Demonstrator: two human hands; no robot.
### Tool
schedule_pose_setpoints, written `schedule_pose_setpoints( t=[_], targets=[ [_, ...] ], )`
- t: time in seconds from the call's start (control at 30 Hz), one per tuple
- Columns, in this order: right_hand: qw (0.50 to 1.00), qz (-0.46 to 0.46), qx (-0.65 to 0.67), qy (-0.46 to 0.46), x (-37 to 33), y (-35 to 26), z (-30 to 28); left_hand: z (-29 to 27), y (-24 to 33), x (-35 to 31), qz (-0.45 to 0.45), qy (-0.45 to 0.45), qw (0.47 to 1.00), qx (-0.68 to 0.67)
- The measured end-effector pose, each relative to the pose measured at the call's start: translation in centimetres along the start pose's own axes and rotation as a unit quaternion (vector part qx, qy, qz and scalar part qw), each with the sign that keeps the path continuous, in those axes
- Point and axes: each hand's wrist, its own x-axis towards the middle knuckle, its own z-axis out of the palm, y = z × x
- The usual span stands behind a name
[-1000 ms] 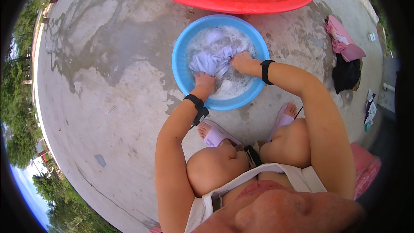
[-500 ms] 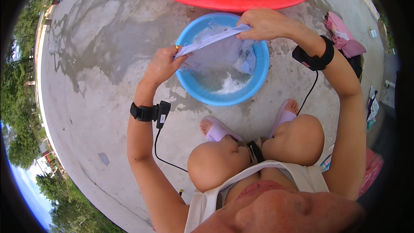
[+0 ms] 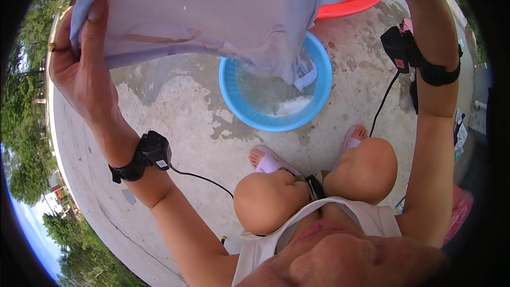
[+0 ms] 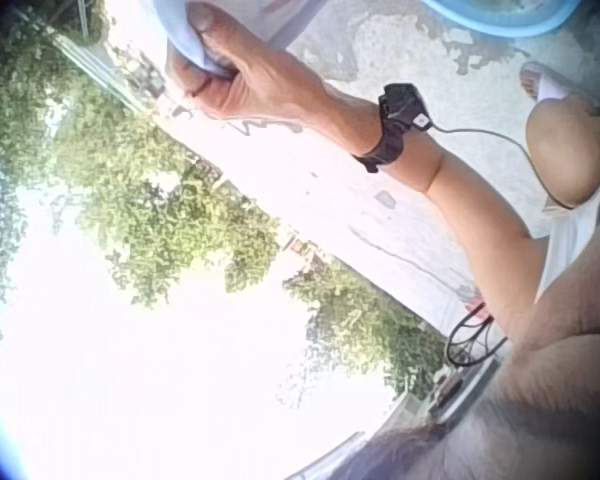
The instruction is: The person washes various items of clothing and a hat by hand in a basin of soapy water, scrubbing them before wringing them out and dumping the water.
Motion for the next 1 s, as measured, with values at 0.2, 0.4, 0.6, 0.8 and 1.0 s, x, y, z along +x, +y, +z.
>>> schedule_pose_setpoints(
  t=[0.2,0.4,0.6,0.8,1.0],
  targets=[
    [0.808,0.322,0.032,-0.493,-16.2,8.2,6.9,5.5,-12.0,-14.0,-0.348,-0.388,0.852,0.053],
    [0.673,0.293,-0.028,-0.679,-34.7,12.3,14.1,13.2,-19.2,-29.3,-0.298,-0.549,0.768,0.144],
    [0.668,0.008,-0.292,-0.684,-38.8,10.6,14.0,14.6,-18.6,-33.7,-0.001,-0.720,0.527,0.452],
    [0.586,0.215,-0.144,-0.768,-34.5,10.8,12.6,13.9,-20.1,-31.5,-0.224,-0.781,0.549,0.195],
    [0.796,0.230,-0.051,-0.558,-19.6,8.7,5.9,9.5,-14.3,-20.5,-0.202,-0.527,0.815,0.133]
  ],
)
